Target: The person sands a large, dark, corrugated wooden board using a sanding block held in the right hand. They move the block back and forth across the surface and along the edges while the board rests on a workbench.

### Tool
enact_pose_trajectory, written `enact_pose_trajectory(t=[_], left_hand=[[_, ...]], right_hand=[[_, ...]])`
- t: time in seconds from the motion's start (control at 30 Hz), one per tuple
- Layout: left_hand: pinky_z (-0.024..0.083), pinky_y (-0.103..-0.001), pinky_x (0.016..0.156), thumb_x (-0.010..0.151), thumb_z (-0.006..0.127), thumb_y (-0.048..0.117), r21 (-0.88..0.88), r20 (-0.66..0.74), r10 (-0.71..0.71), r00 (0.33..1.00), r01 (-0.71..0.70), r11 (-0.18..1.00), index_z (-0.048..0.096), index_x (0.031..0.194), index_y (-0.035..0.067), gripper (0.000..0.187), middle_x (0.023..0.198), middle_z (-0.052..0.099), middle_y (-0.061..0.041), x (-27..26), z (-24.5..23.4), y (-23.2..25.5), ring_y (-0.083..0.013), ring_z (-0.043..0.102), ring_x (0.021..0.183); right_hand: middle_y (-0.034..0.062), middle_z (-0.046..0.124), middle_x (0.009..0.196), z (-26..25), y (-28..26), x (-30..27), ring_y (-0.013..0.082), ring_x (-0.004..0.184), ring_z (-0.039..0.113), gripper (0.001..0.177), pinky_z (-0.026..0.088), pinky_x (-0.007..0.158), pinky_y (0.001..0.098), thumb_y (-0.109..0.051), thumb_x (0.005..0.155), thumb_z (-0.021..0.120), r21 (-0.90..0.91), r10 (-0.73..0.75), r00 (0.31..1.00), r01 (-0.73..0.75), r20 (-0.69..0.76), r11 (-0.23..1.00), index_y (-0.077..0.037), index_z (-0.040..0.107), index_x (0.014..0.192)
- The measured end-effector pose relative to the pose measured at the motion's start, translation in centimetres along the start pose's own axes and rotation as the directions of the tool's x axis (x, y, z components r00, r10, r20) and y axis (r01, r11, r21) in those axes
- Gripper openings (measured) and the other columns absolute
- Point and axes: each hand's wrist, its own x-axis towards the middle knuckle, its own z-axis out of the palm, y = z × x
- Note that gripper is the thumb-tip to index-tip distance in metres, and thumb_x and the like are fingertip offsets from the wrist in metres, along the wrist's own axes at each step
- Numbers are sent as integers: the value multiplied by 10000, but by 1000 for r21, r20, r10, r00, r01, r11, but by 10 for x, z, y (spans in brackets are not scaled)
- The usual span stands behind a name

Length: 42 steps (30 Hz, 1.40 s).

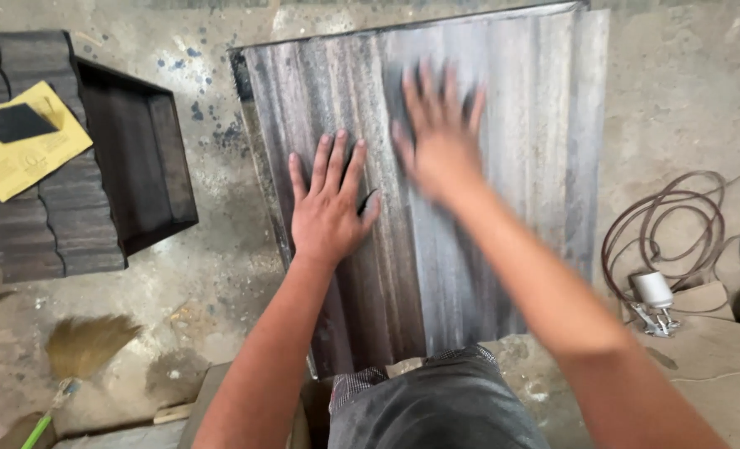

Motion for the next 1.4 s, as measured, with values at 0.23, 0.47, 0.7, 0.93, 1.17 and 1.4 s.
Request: enact_pose_trajectory(t=[0.23, 0.47, 0.7, 0.93, 1.17, 1.4], left_hand=[[110, -651, 1241, 924, 577, 494, 12, 47, -49, 998, 49, 999, 356, 1615, 203, 782, 1692, 298, -79, 0, 1, 2, -269, 234, 1574], [127, -663, 1237, 1004, 546, 519, -15, 13, 15, 1000, -14, 1000, 383, 1614, 160, 726, 1682, 322, -98, 4, -1, -1, -293, 251, 1569], [134, -660, 1233, 1005, 542, 526, -4, 13, 7, 1000, -7, 1000, 406, 1609, 157, 721, 1678, 332, -91, -1, 0, 0, -280, 246, 1565], [109, -664, 1235, 1010, 540, 521, -23, 30, 10, 999, -10, 1000, 360, 1624, 158, 735, 1686, 312, -89, 2, -1, -1, -292, 229, 1570], [4, -647, 1210, 943, 479, 139, -29, 266, 330, 906, -334, 942, 122, 1655, 246, 804, 1707, 97, -127, 13, -3, 3, -352, 74, 1565], [110, -624, 1225, 1042, 139, 616, 42, 553, 519, 652, -644, 764, 87, 1626, 140, 755, 1693, 39, -171, -37, -28, 39, -355, 55, 1541]], right_hand=[[238, 236, 1698, 53, 16, 19, 405, 1576, 202, 688, 61, 1208, 717, -403, 1123, 435, 57, -176, 936, 203, -306, 978, -12, 211, 1643], [144, 1, 1731, 24, 3, -32, 282, 1595, 2, 757, -26, 1239, 636, -524, 1110, 223, 6, -73, 997, 73, -13, 997, -32, 15, 1645], [148, 1, 1739, 20, 7, 13, 287, 1607, 3, 671, -40, 1252, 639, -454, 1149, 229, 60, -57, 997, 60, -50, 996, -79, 2, 1658], [154, -9, 1745, 51, 7, -59, 312, 1625, 15, 716, -15, 1277, 616, -414, 1174, 375, 8, -86, 990, 87, -109, 996, -49, 1, 1663], [162, 245, 1686, 188, 21, -363, 318, 1552, 223, 655, 109, 1206, 612, -380, 1070, 412, 191, -275, 949, 245, 153, 951, -46, 257, 1611], [81, 764, 1297, 157, 79, -405, 190, 1132, 735, 391, 531, 997, 320, -246, 1007, 537, 819, -37, 978, -150, 203, 554, -68, 680, 1324]])
